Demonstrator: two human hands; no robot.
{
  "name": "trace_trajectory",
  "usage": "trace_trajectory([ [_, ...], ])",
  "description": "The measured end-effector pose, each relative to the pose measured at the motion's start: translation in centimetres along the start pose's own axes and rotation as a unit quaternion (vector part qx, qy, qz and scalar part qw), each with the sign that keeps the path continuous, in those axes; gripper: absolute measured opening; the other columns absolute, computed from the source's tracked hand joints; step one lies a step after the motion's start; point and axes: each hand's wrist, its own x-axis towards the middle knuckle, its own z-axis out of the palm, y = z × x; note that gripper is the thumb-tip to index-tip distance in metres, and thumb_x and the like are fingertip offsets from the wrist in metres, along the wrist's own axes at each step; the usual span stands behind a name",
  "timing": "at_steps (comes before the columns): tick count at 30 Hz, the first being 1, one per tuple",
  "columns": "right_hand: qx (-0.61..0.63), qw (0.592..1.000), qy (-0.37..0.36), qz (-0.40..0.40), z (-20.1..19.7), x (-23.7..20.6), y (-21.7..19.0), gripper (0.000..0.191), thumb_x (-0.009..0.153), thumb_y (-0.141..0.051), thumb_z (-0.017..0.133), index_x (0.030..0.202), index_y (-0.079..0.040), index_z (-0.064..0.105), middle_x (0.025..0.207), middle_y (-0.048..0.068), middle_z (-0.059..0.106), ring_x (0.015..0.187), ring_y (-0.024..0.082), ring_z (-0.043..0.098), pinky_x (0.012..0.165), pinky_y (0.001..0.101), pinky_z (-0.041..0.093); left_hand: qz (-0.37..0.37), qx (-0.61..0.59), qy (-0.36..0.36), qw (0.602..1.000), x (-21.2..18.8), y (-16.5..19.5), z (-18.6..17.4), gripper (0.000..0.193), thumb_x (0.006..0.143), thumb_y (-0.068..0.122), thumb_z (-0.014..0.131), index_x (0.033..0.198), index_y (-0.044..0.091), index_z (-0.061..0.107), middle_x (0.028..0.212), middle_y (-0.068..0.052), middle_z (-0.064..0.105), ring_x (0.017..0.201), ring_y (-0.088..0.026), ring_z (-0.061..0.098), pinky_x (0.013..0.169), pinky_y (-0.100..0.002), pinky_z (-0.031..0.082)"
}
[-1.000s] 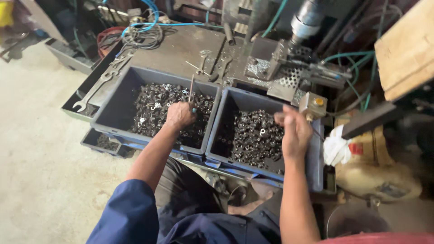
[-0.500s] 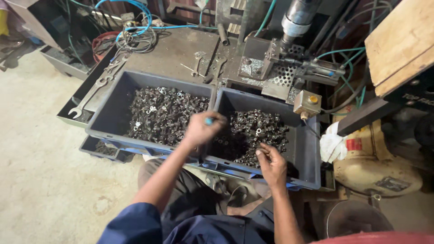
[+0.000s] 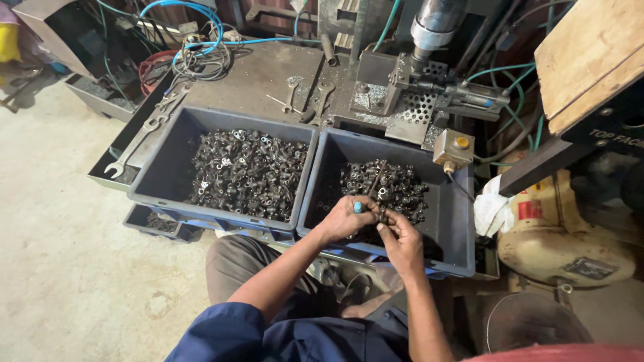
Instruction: The person sits at a bench-top drilling and tapping machine, picks small black metal fittings one at a time from a bin, seats each fitting into the machine fixture, and operates the machine to tap it. Finished fittings are placed into a second bin beside the first.
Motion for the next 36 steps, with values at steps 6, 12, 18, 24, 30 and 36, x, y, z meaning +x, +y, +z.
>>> trace_trajectory([
  [6, 0.109, 0.993, 0.016, 0.047, -0.9, 0.5, 0.5, 0.032, 0.093, 0.001, 0.064, 0.125, 0.003, 0.064, 0.108, 0.007, 0.073, 0.091, 0.012, 0.069, 0.08, 0.0279, 0.06, 0.035, 0.064, 0.039, 0.997, -0.4, 0.4, 0.4, 0.026, 0.088, 0.025, 0.073, 0.101, 0.004, 0.077, 0.082, -0.014, 0.072, 0.071, -0.02, 0.068, 0.07, -0.036, 0.053],
  [12, 0.251, 0.959, 0.099, 0.09, -5.0, 0.8, 0.4, 0.033, 0.096, -0.001, 0.065, 0.128, 0.002, 0.066, 0.103, 0.012, 0.073, 0.081, 0.018, 0.071, 0.073, 0.0299, 0.059, 0.146, 0.085, 0.09, 0.981, -0.9, 0.3, 0.4, 0.043, 0.09, 0.02, 0.069, 0.13, 0.006, 0.063, 0.114, -0.016, 0.072, 0.106, -0.031, 0.07, 0.093, -0.039, 0.054],
  [18, 0.112, 0.969, 0.22, 0.015, -11.4, 1.3, -0.3, 0.025, 0.094, 0.004, 0.068, 0.118, 0.0, 0.062, 0.101, 0.011, 0.074, 0.083, 0.017, 0.072, 0.074, 0.0283, 0.058, 0.081, 0.083, 0.097, 0.988, 0.1, -1.3, 0.7, 0.061, 0.083, 0.016, 0.073, 0.14, 0.008, 0.051, 0.11, -0.015, 0.073, 0.103, -0.031, 0.071, 0.093, -0.038, 0.054],
  [24, 0.108, 0.963, 0.244, -0.037, -13.1, 0.6, 2.2, 0.017, 0.101, 0.004, 0.068, 0.117, 0.004, 0.063, 0.102, 0.012, 0.071, 0.085, 0.017, 0.07, 0.079, 0.0272, 0.057, 0.056, 0.009, 0.097, 0.994, 1.9, -1.5, -0.3, 0.035, 0.082, 0.014, 0.073, 0.117, 0.005, 0.071, 0.102, -0.014, 0.077, 0.094, -0.026, 0.075, 0.084, -0.036, 0.059],
  [30, 0.162, 0.948, 0.269, -0.044, -13.3, 0.3, 3.2, 0.021, 0.098, 0.006, 0.069, 0.118, 0.004, 0.064, 0.105, 0.011, 0.071, 0.087, 0.017, 0.07, 0.082, 0.0294, 0.059, 0.238, 0.32, 0.139, 0.906, 8.7, 7.8, -5.8, 0.026, 0.082, 0.024, 0.074, 0.105, 0.012, 0.077, 0.092, -0.019, 0.076, 0.085, -0.036, 0.073, 0.078, -0.045, 0.057],
  [36, 0.142, 0.949, 0.276, -0.051, -12.9, 0.3, 3.0, 0.022, 0.097, 0.006, 0.068, 0.119, 0.004, 0.066, 0.104, 0.01, 0.071, 0.086, 0.017, 0.07, 0.083, 0.0292, 0.059, 0.217, 0.495, 0.159, 0.826, 15.1, 18.3, -7.6, 0.018, 0.082, 0.022, 0.071, 0.098, 0.017, 0.078, 0.08, -0.018, 0.074, 0.078, -0.039, 0.073, 0.071, -0.049, 0.058],
])
